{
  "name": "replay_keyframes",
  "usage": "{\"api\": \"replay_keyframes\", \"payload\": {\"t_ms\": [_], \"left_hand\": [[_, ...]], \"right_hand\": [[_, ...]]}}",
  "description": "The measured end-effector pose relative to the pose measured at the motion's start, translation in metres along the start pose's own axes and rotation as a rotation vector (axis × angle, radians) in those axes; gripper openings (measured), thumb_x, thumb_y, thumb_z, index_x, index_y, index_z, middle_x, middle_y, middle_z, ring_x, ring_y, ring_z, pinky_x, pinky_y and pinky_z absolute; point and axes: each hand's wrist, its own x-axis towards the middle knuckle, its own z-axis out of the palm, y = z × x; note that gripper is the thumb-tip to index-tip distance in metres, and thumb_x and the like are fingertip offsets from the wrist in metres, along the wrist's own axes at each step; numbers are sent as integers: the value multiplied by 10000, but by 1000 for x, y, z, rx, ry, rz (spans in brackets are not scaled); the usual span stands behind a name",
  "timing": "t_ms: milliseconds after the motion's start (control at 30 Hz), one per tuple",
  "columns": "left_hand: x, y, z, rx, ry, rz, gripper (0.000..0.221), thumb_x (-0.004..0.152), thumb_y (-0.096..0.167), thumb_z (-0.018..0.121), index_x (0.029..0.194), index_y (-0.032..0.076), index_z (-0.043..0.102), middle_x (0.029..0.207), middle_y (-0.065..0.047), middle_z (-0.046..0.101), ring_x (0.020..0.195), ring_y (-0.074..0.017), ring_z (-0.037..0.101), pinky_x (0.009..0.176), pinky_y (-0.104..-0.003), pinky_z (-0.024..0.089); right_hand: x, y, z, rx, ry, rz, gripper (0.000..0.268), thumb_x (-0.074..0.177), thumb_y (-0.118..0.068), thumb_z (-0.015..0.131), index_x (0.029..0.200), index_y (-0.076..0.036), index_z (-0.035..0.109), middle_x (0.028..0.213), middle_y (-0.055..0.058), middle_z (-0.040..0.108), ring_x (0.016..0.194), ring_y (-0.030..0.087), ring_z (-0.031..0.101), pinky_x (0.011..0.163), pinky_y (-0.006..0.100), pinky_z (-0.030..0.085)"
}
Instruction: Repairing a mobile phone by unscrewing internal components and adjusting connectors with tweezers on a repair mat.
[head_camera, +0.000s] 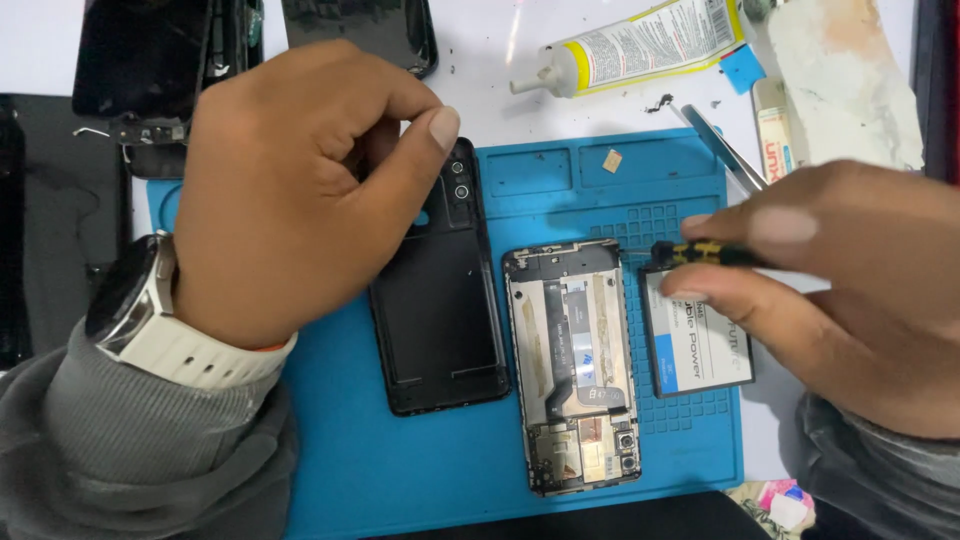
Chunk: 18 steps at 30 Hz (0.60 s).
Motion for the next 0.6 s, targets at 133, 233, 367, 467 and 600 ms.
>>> {"api": "replay_keyframes", "payload": {"t_ms": [133, 233, 367, 467, 600], "left_hand": [[1, 1, -2, -5, 5, -6, 230, 1113, -66, 760, 903, 4, 699, 725, -74, 566, 693, -213, 545, 642, -356, 461], [1, 1, -1, -17, -5, -9, 239, 1118, -40, 743, 893, 18, 691, 721, -67, 559, 676, -202, 533, 631, -351, 452], [1, 2, 0, -1, -10, -23, 198, 1110, -9, 735, 917, 24, 711, 737, -54, 573, 679, -189, 530, 624, -343, 435], [2, 2, 2, -1, -35, -38, 164, 1100, 8, 738, 939, 33, 724, 719, -39, 563, 672, -180, 528, 609, -342, 422], [2, 2, 2, 13, -65, -47, 180, 1106, 39, 734, 927, 41, 724, 710, -46, 565, 664, -196, 542, 598, -361, 435]], "right_hand": [[-3, 1, -5, 121, -31, -89, 585, 1002, -29, 537, 1501, 114, 268, 1194, 113, 778, 239, 38, 262, 298, 223, 138], [10, -17, -9, 80, -89, 170, 326, 960, -163, 541, 1230, -96, 710, 1148, 77, 783, 275, 63, 203, 274, 225, 198], [-39, 32, 38, 90, -196, 609, 439, 902, -435, 626, 1294, -276, 743, 1475, -6, 605, 1422, 228, 481, 1148, 439, 334], [-21, 16, 17, 8, -97, 599, 381, 801, -392, 801, 1018, -79, 824, 1266, 18, 701, 1286, 143, 592, 1155, 342, 432], [-12, 7, -1, 203, -5, -190, 592, 1079, -21, 566, 1561, -55, 224, 1324, 263, 695, 1319, 374, 776, 988, 386, 624]]}}
